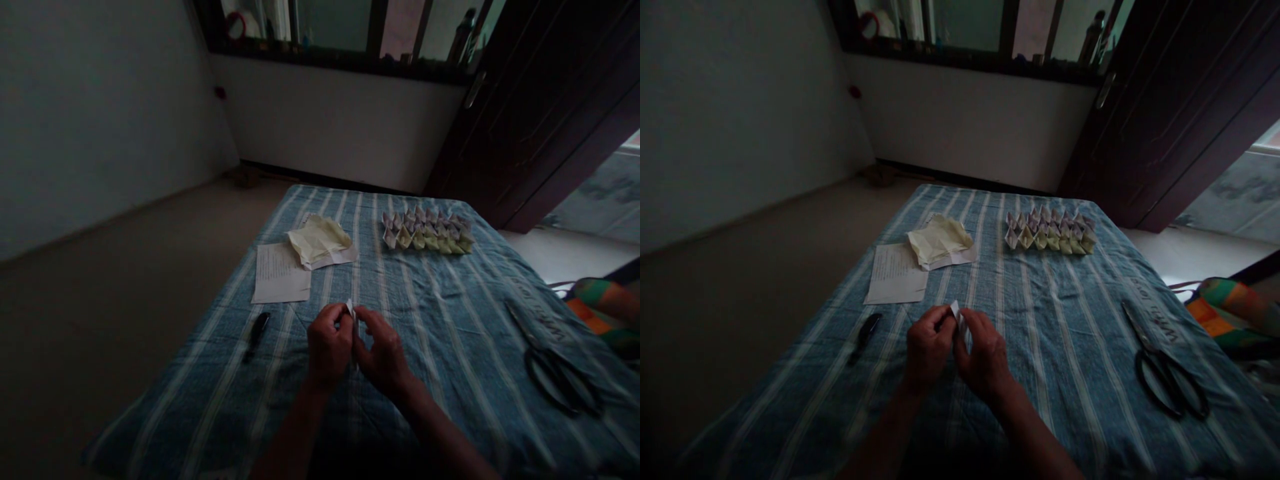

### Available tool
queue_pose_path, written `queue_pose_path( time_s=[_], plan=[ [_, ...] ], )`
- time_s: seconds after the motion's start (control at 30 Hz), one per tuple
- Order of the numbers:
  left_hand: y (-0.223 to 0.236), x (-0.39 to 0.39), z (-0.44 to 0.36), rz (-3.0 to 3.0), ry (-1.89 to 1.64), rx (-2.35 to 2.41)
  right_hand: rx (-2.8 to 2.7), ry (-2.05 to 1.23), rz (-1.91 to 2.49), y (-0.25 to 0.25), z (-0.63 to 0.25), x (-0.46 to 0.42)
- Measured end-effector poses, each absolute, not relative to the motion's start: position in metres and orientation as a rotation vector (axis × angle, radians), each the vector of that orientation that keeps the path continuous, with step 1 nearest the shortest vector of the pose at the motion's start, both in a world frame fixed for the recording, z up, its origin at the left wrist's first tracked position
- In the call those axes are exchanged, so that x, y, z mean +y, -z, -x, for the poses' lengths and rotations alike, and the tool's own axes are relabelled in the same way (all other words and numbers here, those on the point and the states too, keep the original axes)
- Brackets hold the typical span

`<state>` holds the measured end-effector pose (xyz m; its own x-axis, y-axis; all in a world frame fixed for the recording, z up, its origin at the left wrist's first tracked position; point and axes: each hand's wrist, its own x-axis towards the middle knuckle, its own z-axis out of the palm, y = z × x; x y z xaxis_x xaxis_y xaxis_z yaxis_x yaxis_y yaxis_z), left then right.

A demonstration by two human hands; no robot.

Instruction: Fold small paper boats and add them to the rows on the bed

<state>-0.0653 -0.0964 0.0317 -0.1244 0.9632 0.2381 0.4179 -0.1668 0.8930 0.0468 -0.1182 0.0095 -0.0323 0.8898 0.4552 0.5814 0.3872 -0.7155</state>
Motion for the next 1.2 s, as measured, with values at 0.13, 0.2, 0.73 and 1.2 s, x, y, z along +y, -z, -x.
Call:
queue_pose_path(
  time_s=[0.13,0.2,0.73,1.2],
  plan=[
    [-0.027,-0.097,0.064,-1.765,-1.352,1.538,-1.751,-0.308,1.430,-0.009,-0.046,-0.117],
    [-0.025,-0.097,0.064,-1.829,-1.380,1.529,-1.766,-0.254,1.485,-0.009,-0.046,-0.116],
    [-0.025,-0.101,0.067,-2.019,-1.415,1.425,-1.706,-0.717,1.375,-0.023,-0.068,-0.104],
    [-0.030,-0.104,0.064,-1.856,-1.280,1.384,-1.602,-0.402,1.602,-0.016,-0.070,-0.105]
  ],
)
